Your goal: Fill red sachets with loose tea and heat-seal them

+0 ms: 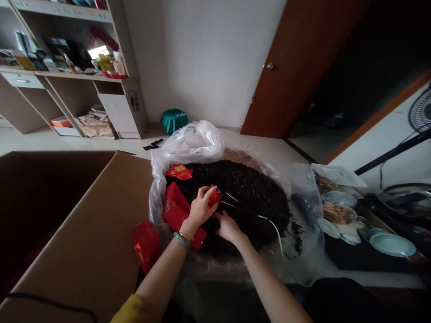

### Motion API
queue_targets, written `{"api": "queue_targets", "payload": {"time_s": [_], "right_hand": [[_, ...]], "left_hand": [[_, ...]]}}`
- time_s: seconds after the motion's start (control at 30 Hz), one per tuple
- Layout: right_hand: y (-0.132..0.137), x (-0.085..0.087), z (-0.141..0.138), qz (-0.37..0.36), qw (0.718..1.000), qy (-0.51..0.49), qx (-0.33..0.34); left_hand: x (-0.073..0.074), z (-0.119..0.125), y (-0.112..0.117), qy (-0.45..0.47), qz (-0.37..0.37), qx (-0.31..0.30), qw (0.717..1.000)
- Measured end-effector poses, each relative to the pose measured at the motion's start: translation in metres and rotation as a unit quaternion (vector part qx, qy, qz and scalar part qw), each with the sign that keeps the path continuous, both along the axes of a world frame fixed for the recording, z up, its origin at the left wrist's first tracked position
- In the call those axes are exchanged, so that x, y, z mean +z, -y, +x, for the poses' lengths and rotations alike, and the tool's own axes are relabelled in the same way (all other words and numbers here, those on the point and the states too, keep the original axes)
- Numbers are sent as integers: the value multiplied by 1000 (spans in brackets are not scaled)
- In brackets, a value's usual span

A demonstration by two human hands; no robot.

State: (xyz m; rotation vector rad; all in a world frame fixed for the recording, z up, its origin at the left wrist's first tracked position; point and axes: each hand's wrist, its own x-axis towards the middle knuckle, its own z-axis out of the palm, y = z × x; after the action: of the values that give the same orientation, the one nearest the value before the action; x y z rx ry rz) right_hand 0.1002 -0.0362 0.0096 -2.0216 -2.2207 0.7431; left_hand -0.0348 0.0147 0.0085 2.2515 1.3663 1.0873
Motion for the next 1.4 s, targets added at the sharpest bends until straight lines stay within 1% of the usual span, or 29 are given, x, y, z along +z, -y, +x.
{"api": "queue_targets", "payload": {"time_s": [0.1, 0.17, 0.23, 0.3, 0.37, 0.43, 0.5, 0.57, 0.63, 0.73, 0.9, 1.03, 1.13, 1.23, 1.3, 1.4], "right_hand": [[-5, -4, 11, 47, 997, -55, -40], [-9, -6, 21, 84, 987, -119, -67], [-13, -4, 32, 105, 969, -199, -99], [-17, 4, 41, 91, 943, -284, -146], [-20, 17, 48, 58, 908, -366, -193], [-23, 35, 51, 30, 871, -439, -218], [-26, 56, 50, 19, 842, -494, -217], [-30, 76, 46, 10, 830, -521, -199], [-36, 92, 39, 5, 833, -526, -169], [-45, 103, 26, 4, 859, -497, -121], [-57, 100, 16, 12, 915, -397, -76], [-60, 99, 18, 55, 951, -302, -19], [-60, 100, 19, 117, 962, -246, 15], [-61, 99, 18, 154, 966, -207, 21], [-62, 98, 17, 145, 970, -195, 21], [-62, 100, 16, 107, 977, -185, 31]], "left_hand": [[0, 1, 1, -16, 5, -1, 1000], [0, 2, 1, -6, 6, 10, 1000], [1, 1, 1, 13, 9, 15, 1000], [2, 0, 2, 26, 16, -5, 1000], [3, -2, 3, 28, 20, -38, 999], [4, -3, 4, 23, 23, -63, 997], [4, -3, 3, 18, 27, -66, 997], [2, -2, 2, 17, 38, -57, 997], [0, 0, 1, 16, 54, -48, 997], [-2, 1, -1, 15, 68, -39, 997], [-2, -1, -3, 9, 62, -28, 998], [-2, -1, -2, 20, 81, -22, 996], [-2, 0, -1, 32, 110, -4, 993], [-3, 0, -1, 41, 127, 7, 991], [-4, 0, -1, 45, 136, 8, 990], [-6, 0, -2, 49, 160, 13, 986]]}}
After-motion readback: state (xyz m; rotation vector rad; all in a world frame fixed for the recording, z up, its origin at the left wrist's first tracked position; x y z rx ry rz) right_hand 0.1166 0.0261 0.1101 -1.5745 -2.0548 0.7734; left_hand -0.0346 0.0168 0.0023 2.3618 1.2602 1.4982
